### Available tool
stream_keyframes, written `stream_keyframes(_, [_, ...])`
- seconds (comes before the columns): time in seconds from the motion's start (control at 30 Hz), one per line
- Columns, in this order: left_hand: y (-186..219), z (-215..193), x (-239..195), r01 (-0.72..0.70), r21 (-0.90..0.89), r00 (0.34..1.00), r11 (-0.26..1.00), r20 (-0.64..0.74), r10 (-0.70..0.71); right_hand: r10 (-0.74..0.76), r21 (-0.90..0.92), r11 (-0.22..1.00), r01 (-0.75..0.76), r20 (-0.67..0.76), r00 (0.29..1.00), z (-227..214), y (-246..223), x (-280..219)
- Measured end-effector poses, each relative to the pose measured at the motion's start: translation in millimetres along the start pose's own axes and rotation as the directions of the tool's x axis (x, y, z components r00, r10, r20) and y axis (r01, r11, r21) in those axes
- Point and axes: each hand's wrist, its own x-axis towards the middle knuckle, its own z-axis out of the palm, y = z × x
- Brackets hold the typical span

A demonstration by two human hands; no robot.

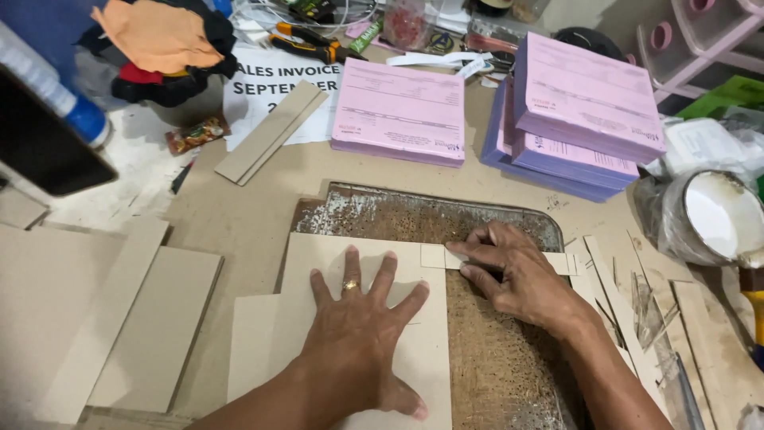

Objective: Measuring and cutting cardboard sheets to organize and support stacks of printed pink forms.

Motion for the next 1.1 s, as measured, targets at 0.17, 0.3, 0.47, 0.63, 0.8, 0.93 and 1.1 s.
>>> stream_keyframes(0.17, [-1.5, 4.6, 4.7, -0.013, -0.004, 0.998, 1.000, -0.066, 0.013, -0.009, 0.042, 0.999, 0.009, -0.001, 1.000, -4.3, -7.0, 0.8])
stream_keyframes(0.3, [-5.6, 14.8, 10.3, -0.061, -0.013, 0.986, 0.998, -0.153, 0.058, 0.062, 0.065, 0.996, -0.065, 0.048, 0.997, -8.0, -12.9, 0.3])
stream_keyframes(0.47, [-1.4, 6.7, 4.5, -0.024, -0.027, 0.997, 0.999, -0.071, 0.022, 0.016, 0.080, 0.997, -0.018, 0.030, 0.999, -7.2, -12.4, -1.5])
stream_keyframes(0.63, [-1.8, 7.3, 5.3, -0.020, -0.010, 0.998, 1.000, -0.053, 0.020, -0.006, 0.062, 0.998, 0.006, 0.003, 1.000, 0.2, -2.8, -0.5])
stream_keyframes(0.8, [-1.6, 6.8, 5.2, -0.023, -0.010, 0.999, 1.000, -0.045, 0.022, -0.047, 0.041, 0.998, 0.048, -0.018, 0.999, -0.1, -6.1, 2.0])
stream_keyframes(0.93, [-2.8, 10.4, 8.1, -0.036, -0.013, 0.996, 0.999, -0.086, 0.035, -0.061, 0.044, 0.997, 0.063, -0.043, 0.997, 3.3, -3.6, 1.8])
stream_keyframes(1.1, [-4.4, 14.4, 10.9, -0.056, -0.033, 0.989, 0.998, -0.135, 0.052, -0.073, 0.038, 0.996, 0.076, -0.067, 0.995, 4.6, -1.8, 2.0])
